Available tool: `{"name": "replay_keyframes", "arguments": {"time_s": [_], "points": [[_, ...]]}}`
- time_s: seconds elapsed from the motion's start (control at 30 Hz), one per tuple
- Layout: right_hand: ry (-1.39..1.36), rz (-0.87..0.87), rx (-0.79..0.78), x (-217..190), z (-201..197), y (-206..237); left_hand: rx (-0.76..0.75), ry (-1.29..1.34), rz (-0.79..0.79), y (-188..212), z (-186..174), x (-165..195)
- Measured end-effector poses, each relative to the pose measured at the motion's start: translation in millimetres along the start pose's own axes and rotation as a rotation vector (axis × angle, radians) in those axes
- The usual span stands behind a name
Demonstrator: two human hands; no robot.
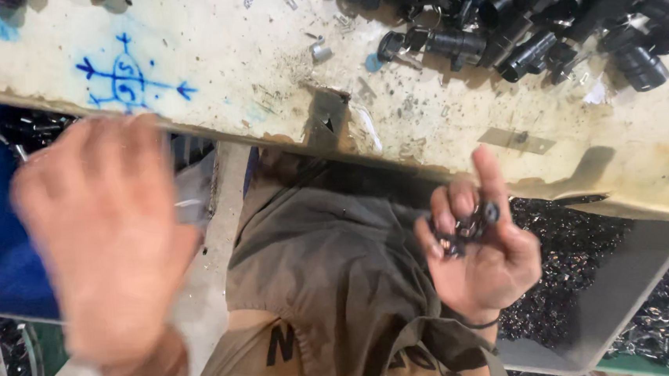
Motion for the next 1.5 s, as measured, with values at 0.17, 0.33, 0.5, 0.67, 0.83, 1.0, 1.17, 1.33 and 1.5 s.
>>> {"name": "replay_keyframes", "arguments": {"time_s": [0.17, 0.33, 0.5, 0.67, 0.83, 1.0, 1.17, 1.33, 1.5], "points": [[-0.372, 0.124, -0.135, 7.3, -13.2, 16.4, 0.745, 0.56, 0.531, -72.9, -30.7, 102.2], [-0.301, 0.083, -0.073, 10.2, -11.7, 19.8, 0.786, 0.232, 0.626, -137.9, -27.2, 151.9], [-0.413, 0.101, 0.08, 18.4, -36.9, 21.6, 0.487, 1.293, 0.54, -107.2, -17.1, 96.4], [-0.334, -0.076, 0.071, 11.5, -41.0, 21.0, -0.152, 1.854, 0.71, -49.8, 4.5, 118.3], [0.606, -0.911, 0.066, -30.4, 19.7, 33.5, 0.065, 1.42, 0.703, -26.2, 15.9, 129.9], [0.95, -0.819, -0.355, -35.6, 34.0, 23.0, 0.187, 1.315, 0.867, -13.1, 13.9, 137.1], [1.094, -0.76, -0.381, -45.0, 8.1, 30.2, 0.058, 1.176, 1.003, -16.6, 11.7, 150.8], [0.817, -1.016, -0.367, -39.9, 34.0, 25.2, 0.168, 1.219, 1.002, -13.6, -3.3, 143.5], [1.128, -0.994, -0.286, -42.5, 66.6, 26.7, 0.108, 1.092, 1.024, -8.0, 8.5, 145.0]]}}
Point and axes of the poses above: each hand's wrist, its own y-axis away from the middle knuckle, its own z-axis out of the palm, x = y × z, the point moved 7 cm from there along -y, towards the middle knuckle, and after that the axes turned 4 degrees about z, right-handed, at the moved point
